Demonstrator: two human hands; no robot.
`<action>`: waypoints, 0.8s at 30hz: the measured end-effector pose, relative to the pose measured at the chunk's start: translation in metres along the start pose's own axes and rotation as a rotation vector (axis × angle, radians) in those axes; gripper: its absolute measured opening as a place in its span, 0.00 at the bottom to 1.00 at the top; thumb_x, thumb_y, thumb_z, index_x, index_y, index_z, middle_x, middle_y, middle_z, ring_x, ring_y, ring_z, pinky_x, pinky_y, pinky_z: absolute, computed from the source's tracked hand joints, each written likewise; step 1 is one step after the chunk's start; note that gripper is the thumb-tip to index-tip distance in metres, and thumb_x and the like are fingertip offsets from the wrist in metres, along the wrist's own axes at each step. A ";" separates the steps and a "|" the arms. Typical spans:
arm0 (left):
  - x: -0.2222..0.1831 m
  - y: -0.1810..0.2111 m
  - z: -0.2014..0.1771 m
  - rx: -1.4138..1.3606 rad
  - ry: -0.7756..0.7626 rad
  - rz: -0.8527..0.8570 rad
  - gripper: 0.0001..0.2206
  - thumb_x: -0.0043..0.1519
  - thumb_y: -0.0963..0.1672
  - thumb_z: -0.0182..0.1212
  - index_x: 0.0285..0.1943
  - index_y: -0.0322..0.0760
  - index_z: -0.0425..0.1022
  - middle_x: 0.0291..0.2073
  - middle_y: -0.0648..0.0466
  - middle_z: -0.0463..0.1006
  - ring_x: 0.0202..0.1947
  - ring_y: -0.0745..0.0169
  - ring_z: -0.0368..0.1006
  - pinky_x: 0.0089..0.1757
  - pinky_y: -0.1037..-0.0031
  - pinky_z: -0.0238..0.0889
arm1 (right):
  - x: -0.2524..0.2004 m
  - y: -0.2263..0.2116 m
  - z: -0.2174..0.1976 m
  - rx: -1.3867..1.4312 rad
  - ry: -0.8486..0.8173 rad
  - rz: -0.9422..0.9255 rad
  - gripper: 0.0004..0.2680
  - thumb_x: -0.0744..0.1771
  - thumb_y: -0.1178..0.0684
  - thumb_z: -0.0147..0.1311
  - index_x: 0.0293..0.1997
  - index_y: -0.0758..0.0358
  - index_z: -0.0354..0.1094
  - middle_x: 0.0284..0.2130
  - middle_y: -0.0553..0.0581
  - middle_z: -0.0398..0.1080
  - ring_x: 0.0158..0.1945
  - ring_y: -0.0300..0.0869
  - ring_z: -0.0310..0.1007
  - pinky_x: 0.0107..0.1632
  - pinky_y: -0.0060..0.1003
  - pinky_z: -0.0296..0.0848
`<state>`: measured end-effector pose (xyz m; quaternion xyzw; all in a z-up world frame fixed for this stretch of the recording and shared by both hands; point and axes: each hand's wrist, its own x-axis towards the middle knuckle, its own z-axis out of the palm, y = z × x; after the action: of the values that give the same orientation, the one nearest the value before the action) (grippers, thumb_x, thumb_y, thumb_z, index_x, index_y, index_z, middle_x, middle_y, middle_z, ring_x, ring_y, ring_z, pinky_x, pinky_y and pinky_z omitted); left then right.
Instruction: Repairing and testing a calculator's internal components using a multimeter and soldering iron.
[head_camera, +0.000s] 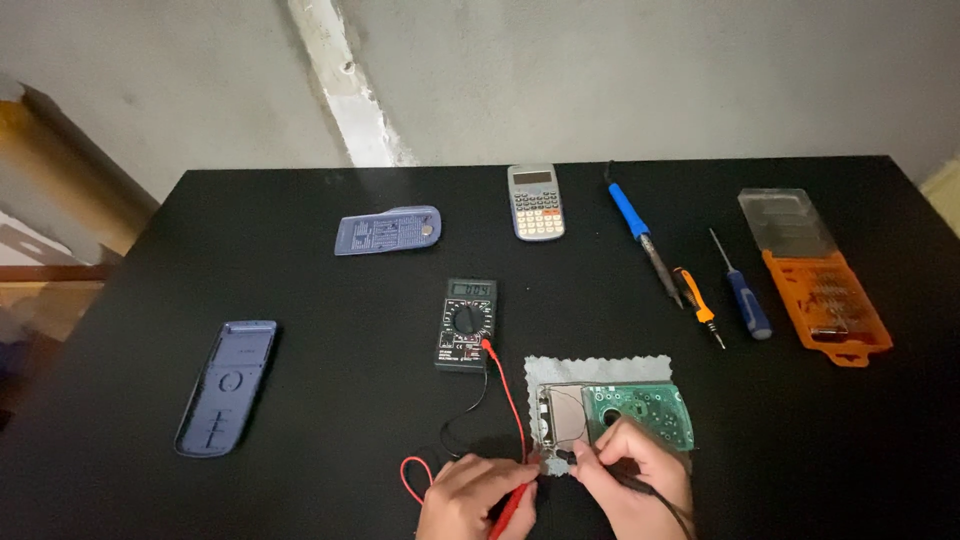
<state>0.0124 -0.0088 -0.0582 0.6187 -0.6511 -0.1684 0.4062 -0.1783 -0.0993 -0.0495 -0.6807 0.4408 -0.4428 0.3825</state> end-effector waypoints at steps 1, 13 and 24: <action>0.000 0.002 -0.001 0.001 0.002 0.000 0.09 0.50 0.42 0.72 0.39 0.45 0.89 0.34 0.57 0.89 0.31 0.70 0.83 0.38 0.78 0.73 | 0.000 -0.003 0.000 0.001 -0.001 -0.001 0.13 0.57 0.66 0.67 0.14 0.62 0.61 0.13 0.51 0.71 0.14 0.33 0.65 0.21 0.26 0.64; 0.000 -0.001 0.002 -0.006 0.003 0.015 0.08 0.50 0.43 0.73 0.39 0.46 0.88 0.35 0.58 0.89 0.34 0.70 0.85 0.40 0.76 0.75 | -0.003 0.003 0.003 0.037 0.039 -0.019 0.13 0.56 0.66 0.67 0.13 0.62 0.61 0.13 0.50 0.70 0.14 0.33 0.61 0.20 0.26 0.60; -0.001 -0.005 0.002 0.020 -0.035 -0.011 0.08 0.51 0.43 0.73 0.39 0.46 0.88 0.35 0.58 0.89 0.35 0.70 0.85 0.42 0.74 0.75 | -0.001 -0.004 -0.001 -0.013 -0.014 0.100 0.12 0.57 0.66 0.68 0.14 0.63 0.64 0.13 0.54 0.75 0.14 0.35 0.78 0.21 0.26 0.72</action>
<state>0.0144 -0.0093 -0.0636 0.6234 -0.6561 -0.1750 0.3876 -0.1783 -0.0973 -0.0453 -0.6634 0.4742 -0.4156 0.4029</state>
